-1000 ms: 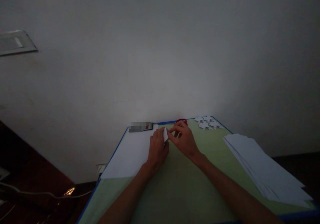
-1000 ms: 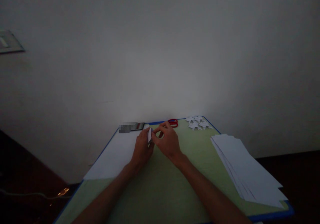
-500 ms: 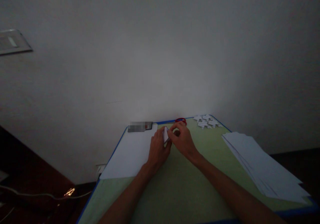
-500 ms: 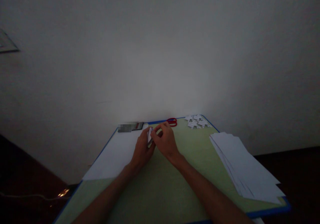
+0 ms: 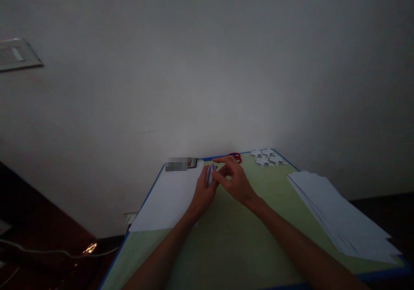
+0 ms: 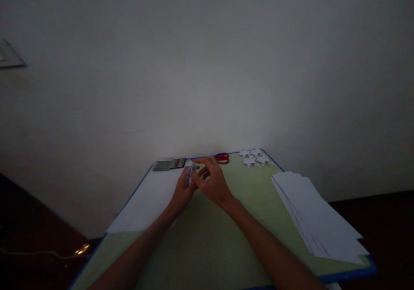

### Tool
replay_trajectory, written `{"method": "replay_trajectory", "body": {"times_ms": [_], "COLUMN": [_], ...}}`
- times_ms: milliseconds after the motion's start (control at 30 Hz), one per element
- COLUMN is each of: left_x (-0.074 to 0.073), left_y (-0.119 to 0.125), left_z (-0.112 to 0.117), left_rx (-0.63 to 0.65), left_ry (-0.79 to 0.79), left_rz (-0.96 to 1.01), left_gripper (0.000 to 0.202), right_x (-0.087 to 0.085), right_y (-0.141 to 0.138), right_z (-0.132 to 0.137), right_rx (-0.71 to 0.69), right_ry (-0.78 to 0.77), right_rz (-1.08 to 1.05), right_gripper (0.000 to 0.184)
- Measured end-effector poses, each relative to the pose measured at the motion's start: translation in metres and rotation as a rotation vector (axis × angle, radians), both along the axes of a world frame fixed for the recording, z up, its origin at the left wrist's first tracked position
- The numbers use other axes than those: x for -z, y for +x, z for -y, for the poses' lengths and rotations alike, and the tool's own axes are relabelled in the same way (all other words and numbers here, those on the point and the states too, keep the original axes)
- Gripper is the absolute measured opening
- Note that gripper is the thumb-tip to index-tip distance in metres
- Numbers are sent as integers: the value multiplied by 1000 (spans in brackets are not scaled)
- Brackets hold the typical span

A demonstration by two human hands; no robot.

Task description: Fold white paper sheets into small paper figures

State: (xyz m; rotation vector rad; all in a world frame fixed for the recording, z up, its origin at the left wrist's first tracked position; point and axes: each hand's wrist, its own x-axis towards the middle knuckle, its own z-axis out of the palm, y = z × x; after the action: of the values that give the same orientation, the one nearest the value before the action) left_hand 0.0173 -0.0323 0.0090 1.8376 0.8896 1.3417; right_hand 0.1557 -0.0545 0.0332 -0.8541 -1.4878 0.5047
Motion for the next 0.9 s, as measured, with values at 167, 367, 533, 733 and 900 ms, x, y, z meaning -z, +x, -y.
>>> {"method": "replay_trajectory", "body": {"times_ms": [167,367,533,733,900], "left_x": [-1,-1,1,3,7], "left_y": [0,1,2,2,2], "left_z": [0,0,-3,-4,-4], "left_rx": [94,81,59,41,76], "left_ry": [-87,-74,-52,34,-96], "left_rz": [74,90,60,39,72], "left_gripper": [52,53,52,42,47], "right_x": [5,8,10,9,12], "right_y": [3,3,4,5,4], "right_z": [-4,-5,-5,-3,-5], "right_rx": [48,35,77,103,101], "right_ry": [1,-5,35,79,65], "right_rz": [110,130,177,277,274], "right_gripper": [39,31,32,32,36]}}
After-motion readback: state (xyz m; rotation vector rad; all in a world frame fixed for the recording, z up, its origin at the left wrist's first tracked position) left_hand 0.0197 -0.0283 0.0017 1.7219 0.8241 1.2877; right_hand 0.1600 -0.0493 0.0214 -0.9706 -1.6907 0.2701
